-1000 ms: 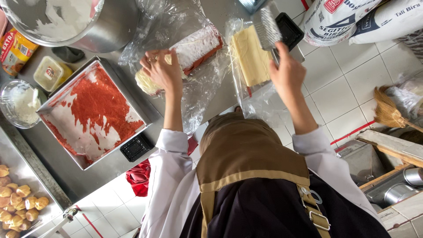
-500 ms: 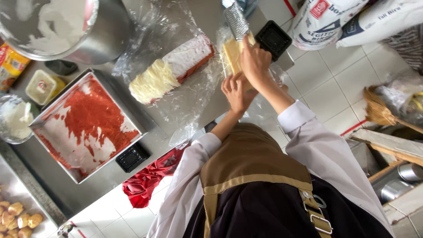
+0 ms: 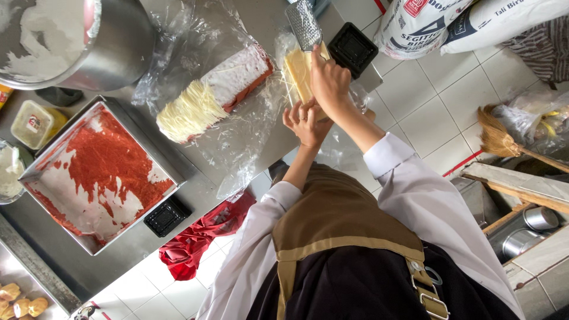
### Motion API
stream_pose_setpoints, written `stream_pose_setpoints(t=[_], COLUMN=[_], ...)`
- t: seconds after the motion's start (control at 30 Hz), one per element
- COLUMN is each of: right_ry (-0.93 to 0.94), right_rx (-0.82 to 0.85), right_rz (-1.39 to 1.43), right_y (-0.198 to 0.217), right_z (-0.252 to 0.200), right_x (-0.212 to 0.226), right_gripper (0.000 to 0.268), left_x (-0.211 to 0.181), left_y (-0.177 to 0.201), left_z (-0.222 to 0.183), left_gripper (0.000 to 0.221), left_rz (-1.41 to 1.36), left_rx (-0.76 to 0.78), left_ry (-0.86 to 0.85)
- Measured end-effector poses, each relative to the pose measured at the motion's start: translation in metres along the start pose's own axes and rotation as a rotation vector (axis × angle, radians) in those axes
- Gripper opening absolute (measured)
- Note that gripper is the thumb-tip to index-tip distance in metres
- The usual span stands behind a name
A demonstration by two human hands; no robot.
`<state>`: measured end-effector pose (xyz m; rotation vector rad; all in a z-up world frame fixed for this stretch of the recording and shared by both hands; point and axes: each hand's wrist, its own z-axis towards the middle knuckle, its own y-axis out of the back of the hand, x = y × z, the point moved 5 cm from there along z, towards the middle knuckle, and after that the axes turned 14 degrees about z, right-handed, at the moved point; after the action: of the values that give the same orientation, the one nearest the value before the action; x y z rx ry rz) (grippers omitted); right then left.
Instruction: The person uses a grater to grate cheese directly onto the top of a red velvet cake roll, spreading the cheese shavings across the surface by hand.
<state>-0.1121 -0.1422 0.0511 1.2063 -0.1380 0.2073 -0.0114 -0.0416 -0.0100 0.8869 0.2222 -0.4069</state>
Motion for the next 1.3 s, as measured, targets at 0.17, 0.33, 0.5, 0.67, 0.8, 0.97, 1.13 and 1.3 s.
stream_pose_setpoints(t=[0.17, 0.33, 0.5, 0.67, 0.8, 0.97, 1.13, 1.3], right_ry=[-0.001, 0.002, -0.001, -0.033, -0.023, -0.068, -0.093, -0.079], right_rx=[-0.003, -0.004, 0.014, 0.028, 0.037, 0.056, 0.078, 0.069], right_rz=[0.014, -0.002, 0.005, 0.075, 0.057, 0.106, 0.128, 0.122], right_y=[0.01, 0.016, 0.014, 0.016, 0.032, 0.051, 0.057, 0.063], right_z=[-0.008, -0.016, -0.026, -0.036, -0.047, -0.056, -0.063, -0.071], right_x=[0.0, 0.001, 0.0, -0.002, 0.002, 0.008, 0.01, 0.011], right_gripper=[0.036, 0.038, 0.036, 0.031, 0.038, 0.037, 0.036, 0.038], left_x=[-0.002, -0.003, -0.003, -0.003, -0.005, -0.006, -0.006, -0.004], left_y=[0.005, 0.008, 0.009, 0.008, 0.011, 0.014, 0.015, 0.011], left_z=[0.0, 0.005, 0.003, 0.005, 0.006, 0.009, 0.009, 0.007], left_gripper=[0.055, 0.053, 0.048, 0.047, 0.044, 0.04, 0.034, 0.034], left_rz=[0.036, -0.001, 0.006, -0.01, -0.016, -0.036, -0.026, -0.045], left_rx=[-0.004, -0.027, -0.013, -0.012, -0.025, -0.036, 0.016, 0.034], left_ry=[0.014, 0.018, 0.032, 0.043, 0.051, 0.052, 0.057, 0.063])
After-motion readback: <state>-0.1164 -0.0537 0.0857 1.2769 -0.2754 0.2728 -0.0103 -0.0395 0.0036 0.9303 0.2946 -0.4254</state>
